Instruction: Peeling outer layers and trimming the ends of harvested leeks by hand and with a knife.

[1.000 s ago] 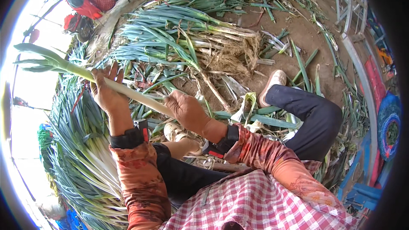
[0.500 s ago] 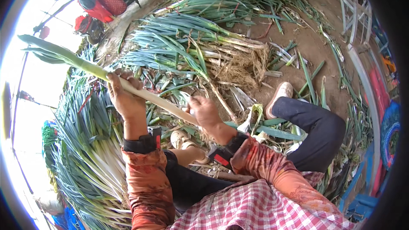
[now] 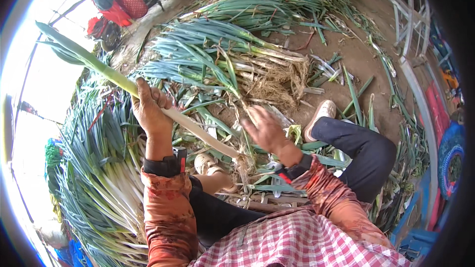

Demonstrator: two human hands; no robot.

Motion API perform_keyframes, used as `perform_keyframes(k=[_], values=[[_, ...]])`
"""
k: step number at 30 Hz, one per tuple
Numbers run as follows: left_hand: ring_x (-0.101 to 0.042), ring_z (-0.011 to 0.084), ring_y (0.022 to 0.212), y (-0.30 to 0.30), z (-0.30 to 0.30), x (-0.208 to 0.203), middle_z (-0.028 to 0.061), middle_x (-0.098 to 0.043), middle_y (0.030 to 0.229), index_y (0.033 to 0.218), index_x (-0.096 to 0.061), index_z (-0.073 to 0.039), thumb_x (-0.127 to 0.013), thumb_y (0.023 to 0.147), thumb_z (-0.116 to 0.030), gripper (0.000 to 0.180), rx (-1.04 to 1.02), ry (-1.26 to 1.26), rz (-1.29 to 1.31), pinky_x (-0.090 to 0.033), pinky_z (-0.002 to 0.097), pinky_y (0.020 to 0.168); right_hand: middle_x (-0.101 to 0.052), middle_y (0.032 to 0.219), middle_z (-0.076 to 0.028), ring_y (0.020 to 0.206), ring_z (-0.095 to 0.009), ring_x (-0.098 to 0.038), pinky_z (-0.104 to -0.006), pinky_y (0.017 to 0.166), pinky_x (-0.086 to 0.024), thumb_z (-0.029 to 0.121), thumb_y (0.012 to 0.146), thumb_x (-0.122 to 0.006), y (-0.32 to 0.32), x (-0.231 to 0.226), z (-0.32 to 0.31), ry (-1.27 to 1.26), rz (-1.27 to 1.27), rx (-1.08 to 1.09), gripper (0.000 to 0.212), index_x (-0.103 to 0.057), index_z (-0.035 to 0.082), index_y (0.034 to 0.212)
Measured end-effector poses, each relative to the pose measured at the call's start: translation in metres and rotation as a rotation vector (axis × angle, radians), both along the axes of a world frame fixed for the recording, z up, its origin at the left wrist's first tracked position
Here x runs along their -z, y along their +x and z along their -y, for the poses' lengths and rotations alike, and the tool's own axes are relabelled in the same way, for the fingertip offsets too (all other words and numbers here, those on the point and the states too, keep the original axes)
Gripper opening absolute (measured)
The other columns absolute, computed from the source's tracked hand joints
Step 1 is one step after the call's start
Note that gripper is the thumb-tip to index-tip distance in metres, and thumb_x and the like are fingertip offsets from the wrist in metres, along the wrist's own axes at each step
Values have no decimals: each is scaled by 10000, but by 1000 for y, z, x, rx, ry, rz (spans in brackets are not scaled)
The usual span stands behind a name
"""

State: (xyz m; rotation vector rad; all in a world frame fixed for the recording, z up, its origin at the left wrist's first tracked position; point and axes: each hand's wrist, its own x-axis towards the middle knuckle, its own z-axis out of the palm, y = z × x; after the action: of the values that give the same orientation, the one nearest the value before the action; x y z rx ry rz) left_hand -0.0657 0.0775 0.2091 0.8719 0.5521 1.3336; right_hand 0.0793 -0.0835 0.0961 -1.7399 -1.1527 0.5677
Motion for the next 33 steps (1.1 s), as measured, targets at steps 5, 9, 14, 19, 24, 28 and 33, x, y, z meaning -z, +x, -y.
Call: perform_keyframes(k=[5,9,14,19,24,28,33], values=[[-342,77,398,6,3,1,-9,-381,543,781,-399,-106,-552,804,-231,198,64,64,-70,-298,212,350,-542,918,-188,752,-260,-540,-321,714,-422,405,796,-493,-47,-54,-25,31,-143,-465,527,-423,-24,1094],[-406,70,483,-16,-17,-24,-4,-443,656,943,-455,-110,-540,805,-207,189,78,-159,165,-350,178,407,-515,618,-68,582,-166,-519,-295,537,-414,294,784,-545,-71,-28,10,-72,-419,-510,314,-472,4,880],[-328,38,425,-8,-19,20,-61,-346,504,696,-411,-143,-525,809,-217,177,397,-163,5,-305,187,396,-396,568,24,430,-39,-379,-185,359,-279,136,813,-523,-74,-52,19,-238,-1129,-578,104,-461,69,863],[-501,125,665,18,50,57,40,-520,703,868,-516,-14,-553,768,-423,423,724,64,-742,-416,250,606,-377,503,26,373,-47,-359,-190,338,-299,89,812,-491,-25,-54,-6,-148,-1263,-456,67,-475,29,787],[-529,170,707,27,55,72,65,-529,755,865,-476,-5,-531,810,-309,314,670,-172,-477,-449,299,665,-416,509,5,362,-76,-398,-205,328,-321,93,799,-504,-31,-49,7,-267,-1099,-419,76,-477,27,773],[-394,91,452,39,58,74,-19,-409,575,726,-424,-88,-547,799,-189,175,476,-533,-318,-367,230,416,-415,506,10,395,-81,-406,-211,349,-313,145,806,-515,-43,-37,5,-265,-1068,-401,134,-482,36,734],[-360,85,390,37,47,80,-27,-382,516,711,-424,-98,-560,768,-170,164,252,-352,-293,-313,227,341,-422,515,5,413,-66,-393,-208,380,-308,194,817,-492,-56,-46,9,-239,-695,-297,181,-481,18,778]])
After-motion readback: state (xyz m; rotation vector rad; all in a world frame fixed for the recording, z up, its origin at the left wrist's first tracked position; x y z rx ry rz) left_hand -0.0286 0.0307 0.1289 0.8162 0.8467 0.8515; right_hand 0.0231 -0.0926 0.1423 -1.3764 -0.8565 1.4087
